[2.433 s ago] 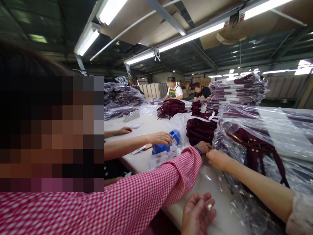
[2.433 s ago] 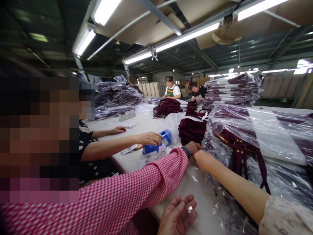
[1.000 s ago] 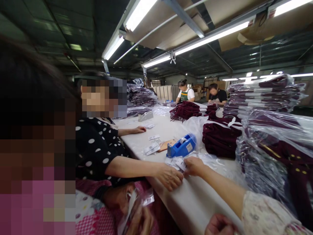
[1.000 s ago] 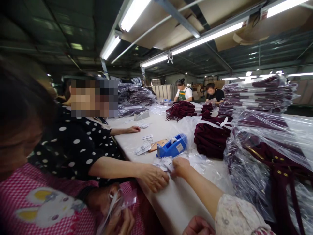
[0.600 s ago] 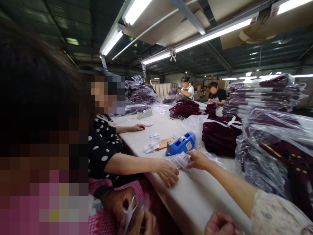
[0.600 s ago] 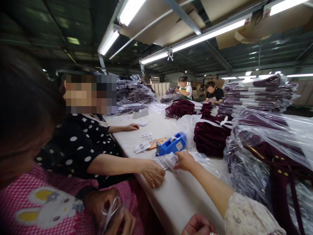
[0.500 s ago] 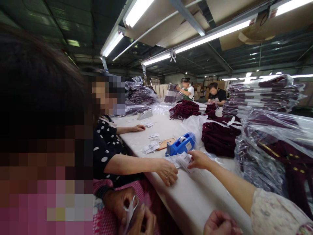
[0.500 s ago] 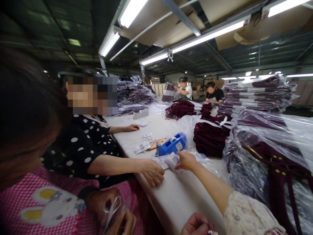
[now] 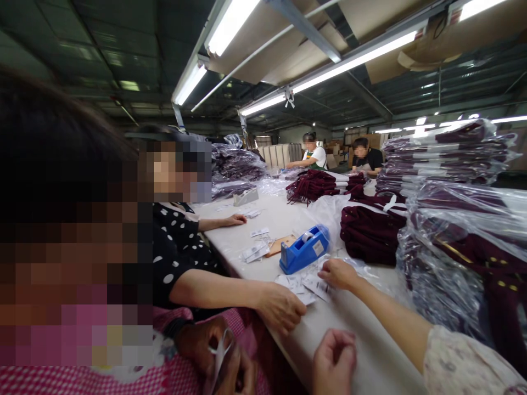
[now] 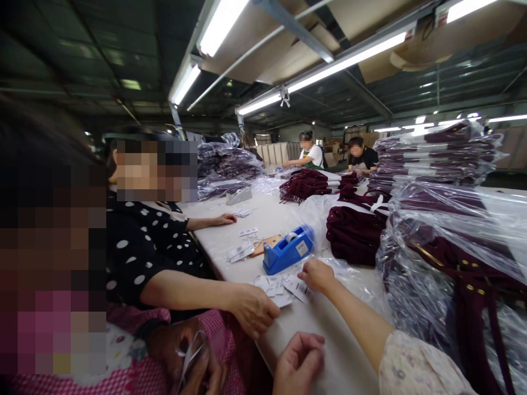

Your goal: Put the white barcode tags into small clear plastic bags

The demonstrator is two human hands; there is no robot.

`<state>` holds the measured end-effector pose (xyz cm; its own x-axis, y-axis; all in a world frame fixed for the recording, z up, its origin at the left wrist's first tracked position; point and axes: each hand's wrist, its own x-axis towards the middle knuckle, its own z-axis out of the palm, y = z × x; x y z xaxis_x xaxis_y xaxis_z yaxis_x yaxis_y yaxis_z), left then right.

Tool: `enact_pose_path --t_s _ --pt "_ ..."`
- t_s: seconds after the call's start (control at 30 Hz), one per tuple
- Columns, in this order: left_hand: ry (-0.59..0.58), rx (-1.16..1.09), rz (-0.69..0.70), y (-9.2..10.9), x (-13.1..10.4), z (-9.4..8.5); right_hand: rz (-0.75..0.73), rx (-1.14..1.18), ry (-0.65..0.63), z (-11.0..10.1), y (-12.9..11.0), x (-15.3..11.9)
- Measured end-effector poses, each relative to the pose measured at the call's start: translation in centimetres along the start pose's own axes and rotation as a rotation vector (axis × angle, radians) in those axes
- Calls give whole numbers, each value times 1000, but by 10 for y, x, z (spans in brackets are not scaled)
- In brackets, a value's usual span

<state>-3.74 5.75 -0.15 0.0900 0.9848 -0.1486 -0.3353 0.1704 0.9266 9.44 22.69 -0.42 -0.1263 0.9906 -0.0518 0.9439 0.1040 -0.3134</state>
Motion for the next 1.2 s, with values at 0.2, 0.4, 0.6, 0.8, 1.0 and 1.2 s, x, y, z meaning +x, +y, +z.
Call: enact_pose_path --t_s 0.2,0.4,0.6,0.8,1.0,1.2 --pt "25 364 250 -11 31 -5 -217 -30 49 -9 -15 2" --pt "33 510 415 -36 35 -8 -344 -75 -6 0 -14 -1" --pt "132 683 454 -12 30 -23 -386 -61 38 -2 -13 -9" --pt "84 754 479 -25 40 -25 -397 -64 -7 2 -14 0" --pt "184 897 493 -30 51 -27 -364 -77 -55 9 -6 12" --pt "153 1161 610 -34 60 -15 -352 -35 -45 12 2 18"
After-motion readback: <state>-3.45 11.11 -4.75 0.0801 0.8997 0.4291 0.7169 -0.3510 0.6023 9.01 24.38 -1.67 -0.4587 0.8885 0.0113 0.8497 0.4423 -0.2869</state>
